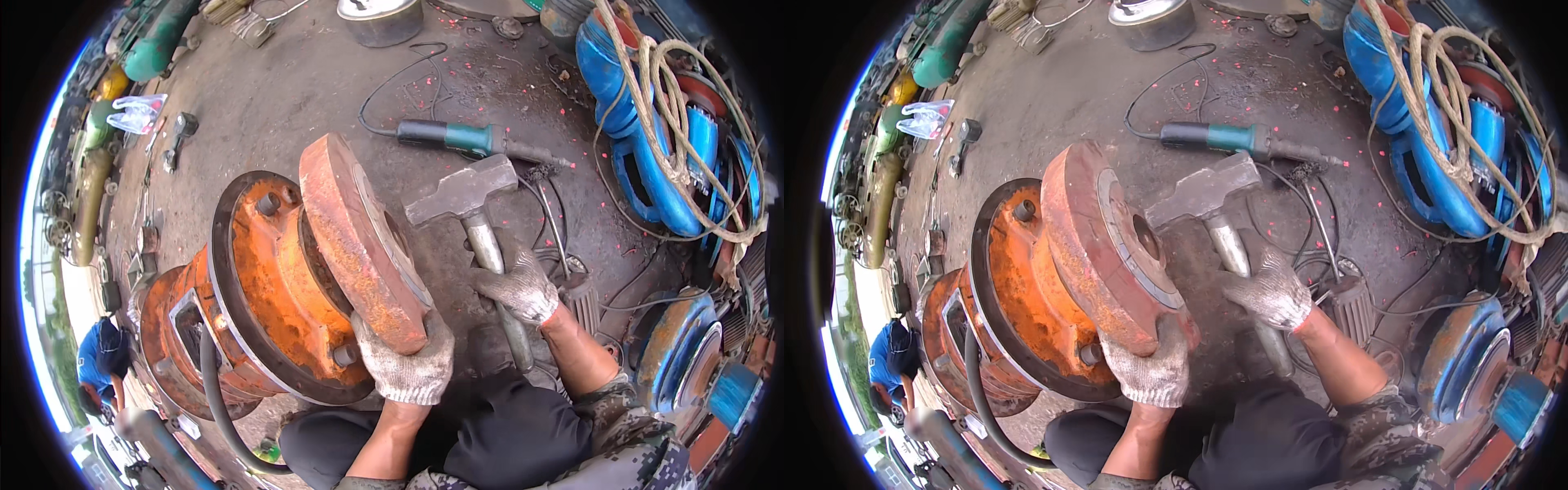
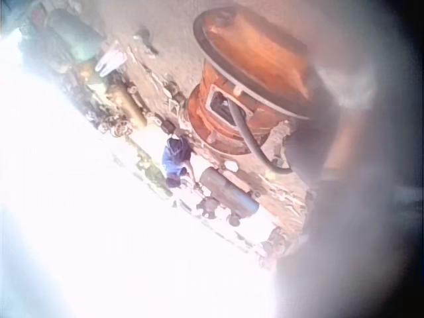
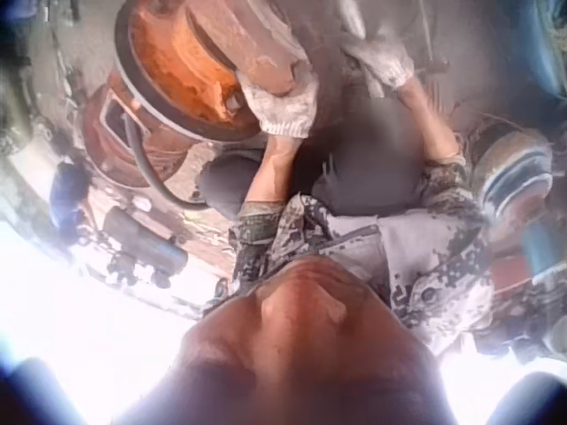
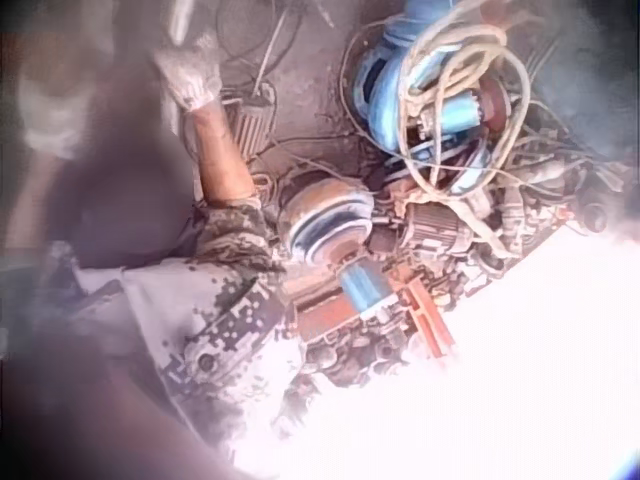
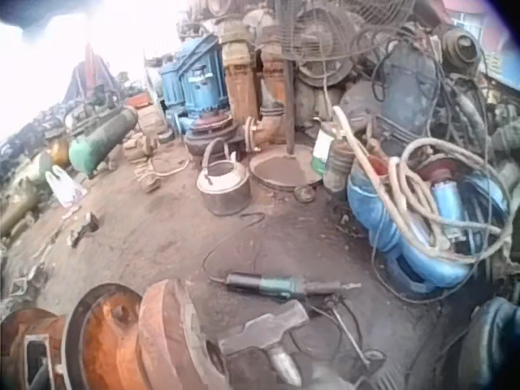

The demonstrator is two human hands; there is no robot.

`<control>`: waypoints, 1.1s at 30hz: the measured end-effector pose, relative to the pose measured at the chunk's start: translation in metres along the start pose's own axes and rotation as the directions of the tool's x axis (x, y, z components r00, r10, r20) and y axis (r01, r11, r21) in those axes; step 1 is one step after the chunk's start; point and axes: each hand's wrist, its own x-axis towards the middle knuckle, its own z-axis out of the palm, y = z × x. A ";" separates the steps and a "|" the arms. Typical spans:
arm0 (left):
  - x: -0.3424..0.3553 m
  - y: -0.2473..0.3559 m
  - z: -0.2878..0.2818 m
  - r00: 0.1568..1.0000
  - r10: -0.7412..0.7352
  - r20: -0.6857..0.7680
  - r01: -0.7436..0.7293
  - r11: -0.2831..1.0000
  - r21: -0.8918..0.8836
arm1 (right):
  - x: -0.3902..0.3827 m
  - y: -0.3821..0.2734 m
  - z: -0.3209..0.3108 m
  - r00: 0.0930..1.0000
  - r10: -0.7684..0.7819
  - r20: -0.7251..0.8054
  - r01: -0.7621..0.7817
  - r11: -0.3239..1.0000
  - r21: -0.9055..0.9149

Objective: The person is repairing a large piece of machinery, using a hammer to adjust and secure metal components. They are working on a rusty, orange-colored machine part, possibly a brake assembly, and using various tools to manipulate and fix the parts.

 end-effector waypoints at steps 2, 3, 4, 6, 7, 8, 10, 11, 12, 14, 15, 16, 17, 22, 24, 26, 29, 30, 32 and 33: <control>-0.003 0.015 0.009 0.995 -0.084 0.053 0.090 0.988 -0.122 | -0.002 0.007 -0.007 1.000 0.007 -0.004 -0.007 0.999 -0.032; -0.005 0.019 0.010 0.992 -0.111 0.061 0.119 0.981 -0.151 | -0.002 -0.001 -0.007 0.999 0.051 0.002 -0.051 0.997 -0.066; -0.006 0.016 0.010 0.992 -0.112 0.050 0.119 0.982 -0.148 | -0.001 -0.004 -0.006 0.995 0.096 0.011 -0.094 0.990 -0.105; -0.007 0.020 0.013 0.987 -0.157 0.046 0.163 0.970 -0.180 | 0.001 0.000 -0.005 0.999 0.047 0.023 -0.045 0.997 -0.070; -0.005 0.028 0.015 0.979 -0.197 0.057 0.205 0.957 -0.205 | 0.003 -0.002 -0.004 1.000 0.023 0.018 -0.022 0.997 -0.067; -0.004 0.026 0.013 0.982 -0.184 0.049 0.191 0.963 -0.193 | 0.006 -0.005 0.000 1.000 -0.003 0.021 0.004 0.998 -0.065; -0.005 0.011 0.009 0.994 -0.107 0.026 0.109 0.985 -0.137 | 0.013 -0.009 0.006 0.999 0.043 -0.003 -0.043 0.995 -0.093; -0.005 0.000 0.006 0.999 -0.043 0.015 0.044 0.995 -0.091 | 0.015 -0.012 0.009 0.999 0.031 -0.016 -0.032 0.997 -0.073; -0.005 -0.008 0.003 1.000 -0.012 0.010 0.013 0.998 -0.062 | 0.016 -0.014 0.012 0.999 0.020 -0.029 -0.021 0.998 -0.054; -0.006 -0.016 0.000 0.999 0.048 0.006 -0.048 0.999 -0.007 | 0.025 -0.004 0.021 0.991 -0.110 -0.075 0.098 0.983 -0.156; -0.007 -0.016 0.001 0.999 0.045 0.007 -0.045 0.999 0.002 | 0.028 0.000 0.023 0.980 -0.175 -0.094 0.153 0.966 -0.210; -0.007 -0.015 0.003 0.999 0.043 0.009 -0.043 0.999 0.010 | 0.029 0.003 0.024 0.975 -0.200 -0.096 0.171 0.953 -0.250; -0.006 -0.015 0.003 0.999 0.045 0.006 -0.046 0.999 0.021 | 0.030 -0.001 0.022 0.988 -0.152 -0.032 0.145 0.976 -0.165; -0.002 -0.009 -0.002 0.999 0.031 0.025 -0.032 0.999 0.041 | 0.030 -0.007 0.014 0.994 0.105 -0.012 -0.105 0.993 -0.050; -0.002 -0.008 -0.002 0.999 0.040 0.000 -0.040 0.997 0.066 | 0.032 -0.006 0.003 0.997 0.006 -0.075 -0.005 1.000 0.026; -0.003 -0.013 0.001 0.996 0.092 -0.011 -0.091 0.992 0.085 | 0.035 -0.006 -0.006 0.991 -0.037 -0.132 0.041 0.999 0.025; -0.006 -0.012 0.001 0.991 0.135 0.012 -0.135 0.987 0.088 | 0.054 0.011 0.010 0.999 0.021 -0.040 -0.024 0.996 -0.081; -0.006 -0.013 0.000 0.993 0.117 0.016 -0.118 0.989 0.085 | 0.056 0.007 0.024 0.999 0.042 0.031 -0.035 0.979 -0.202; -0.007 -0.016 -0.005 0.997 0.078 0.027 -0.080 0.993 0.081 | 0.050 -0.004 0.021 0.993 0.033 0.114 -0.032 0.999 -0.010; -0.007 -0.017 -0.008 0.993 0.090 0.077 -0.101 0.983 0.150 | 0.049 -0.002 0.020 0.993 0.040 0.112 -0.039 0.999 -0.003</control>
